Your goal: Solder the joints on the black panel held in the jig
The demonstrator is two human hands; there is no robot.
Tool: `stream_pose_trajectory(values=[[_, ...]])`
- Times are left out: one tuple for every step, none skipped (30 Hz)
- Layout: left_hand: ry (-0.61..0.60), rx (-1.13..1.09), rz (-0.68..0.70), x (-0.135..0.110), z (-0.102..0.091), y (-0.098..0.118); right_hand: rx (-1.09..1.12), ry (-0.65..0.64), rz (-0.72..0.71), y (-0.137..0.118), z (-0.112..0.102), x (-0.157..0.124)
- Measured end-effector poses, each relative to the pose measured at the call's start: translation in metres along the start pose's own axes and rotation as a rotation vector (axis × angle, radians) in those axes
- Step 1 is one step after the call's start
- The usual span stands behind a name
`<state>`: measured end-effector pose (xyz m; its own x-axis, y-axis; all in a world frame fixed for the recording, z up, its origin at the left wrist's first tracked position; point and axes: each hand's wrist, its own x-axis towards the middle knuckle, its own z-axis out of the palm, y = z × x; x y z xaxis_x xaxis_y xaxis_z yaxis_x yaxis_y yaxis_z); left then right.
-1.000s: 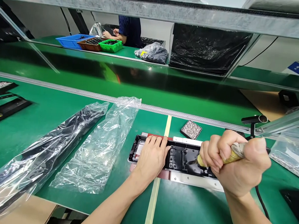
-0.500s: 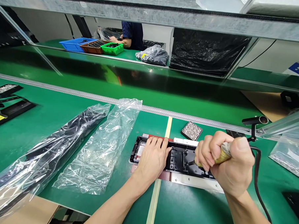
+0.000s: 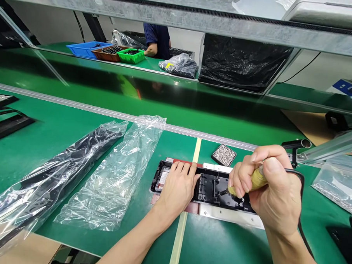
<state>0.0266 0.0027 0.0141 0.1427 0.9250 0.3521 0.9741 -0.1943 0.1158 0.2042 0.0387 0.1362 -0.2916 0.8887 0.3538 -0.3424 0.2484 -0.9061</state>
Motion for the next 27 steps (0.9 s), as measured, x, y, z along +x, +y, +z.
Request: stream_pose_trajectory(values=[[-0.003, -0.002, -0.002, 0.000, 0.001, 0.000, -0.012, -0.006, 0.003, 0.000, -0.001, 0.000], [-0.006, -0.003, -0.004, 0.001, 0.001, 0.001, -0.019, -0.010, 0.012, 0.000, -0.002, 0.000], [-0.008, -0.003, -0.004, 0.001, 0.001, 0.001, -0.020, -0.014, 0.026, 0.000, -0.003, 0.000], [-0.010, -0.002, -0.005, 0.002, 0.001, 0.001, -0.016, -0.016, 0.040, 0.000, -0.003, 0.000], [-0.013, -0.001, -0.006, 0.002, 0.000, 0.001, -0.007, -0.019, 0.050, 0.000, -0.004, 0.000], [-0.017, 0.001, -0.008, 0.002, 0.000, 0.002, 0.003, -0.022, 0.055, 0.000, -0.005, 0.000], [-0.021, 0.001, -0.011, 0.003, -0.001, 0.002, 0.008, -0.024, 0.056, -0.001, -0.006, 0.001], [-0.026, 0.001, -0.014, 0.003, -0.001, 0.003, 0.008, -0.024, 0.059, -0.001, -0.007, 0.001], [-0.031, -0.002, -0.015, 0.004, -0.002, 0.003, 0.003, -0.021, 0.061, -0.002, -0.008, 0.001], [-0.035, -0.007, -0.016, 0.004, -0.002, 0.004, -0.004, -0.017, 0.061, -0.003, -0.009, 0.001], [-0.037, -0.014, -0.015, 0.005, -0.003, 0.004, -0.013, -0.014, 0.059, -0.004, -0.010, 0.001], [-0.038, -0.021, -0.015, 0.005, -0.003, 0.005, -0.021, -0.014, 0.056, -0.004, -0.011, 0.002], [-0.039, -0.027, -0.017, 0.006, -0.004, 0.006, -0.026, -0.019, 0.054, -0.005, -0.012, 0.002], [-0.040, -0.032, -0.019, 0.006, -0.005, 0.006, -0.028, -0.025, 0.053, -0.006, -0.012, 0.003], [-0.040, -0.035, -0.020, 0.007, -0.005, 0.007, -0.030, -0.031, 0.052, -0.007, -0.013, 0.004], [-0.039, -0.036, -0.021, 0.008, -0.005, 0.008, -0.030, -0.034, 0.053, -0.008, -0.013, 0.005], [-0.036, -0.034, -0.022, 0.008, -0.006, 0.008, -0.029, -0.036, 0.052, -0.009, -0.013, 0.005], [-0.033, -0.033, -0.022, 0.009, -0.006, 0.009, -0.028, -0.037, 0.053, -0.009, -0.013, 0.006], [-0.029, -0.032, -0.022, 0.009, -0.006, 0.010, -0.027, -0.036, 0.053, -0.010, -0.013, 0.006], [-0.026, -0.032, -0.023, 0.009, -0.006, 0.010, -0.027, -0.035, 0.054, -0.011, -0.013, 0.007], [-0.022, -0.032, -0.024, 0.010, -0.006, 0.011, -0.028, -0.036, 0.055, -0.011, -0.013, 0.007], [-0.019, -0.032, -0.025, 0.010, -0.006, 0.011, -0.031, -0.035, 0.055, -0.012, -0.013, 0.007], [-0.015, -0.033, -0.025, 0.010, -0.005, 0.011, -0.037, -0.034, 0.057, -0.012, -0.013, 0.007], [-0.012, -0.035, -0.024, 0.010, -0.005, 0.011, -0.045, -0.030, 0.057, -0.012, -0.013, 0.008], [-0.008, -0.039, -0.025, 0.011, -0.004, 0.011, -0.054, -0.027, 0.059, -0.013, -0.013, 0.008], [-0.005, -0.045, -0.024, 0.011, -0.004, 0.011, -0.062, -0.024, 0.057, -0.013, -0.013, 0.009], [-0.004, -0.051, -0.025, 0.011, -0.004, 0.011, -0.070, -0.021, 0.056, -0.013, -0.012, 0.010]])
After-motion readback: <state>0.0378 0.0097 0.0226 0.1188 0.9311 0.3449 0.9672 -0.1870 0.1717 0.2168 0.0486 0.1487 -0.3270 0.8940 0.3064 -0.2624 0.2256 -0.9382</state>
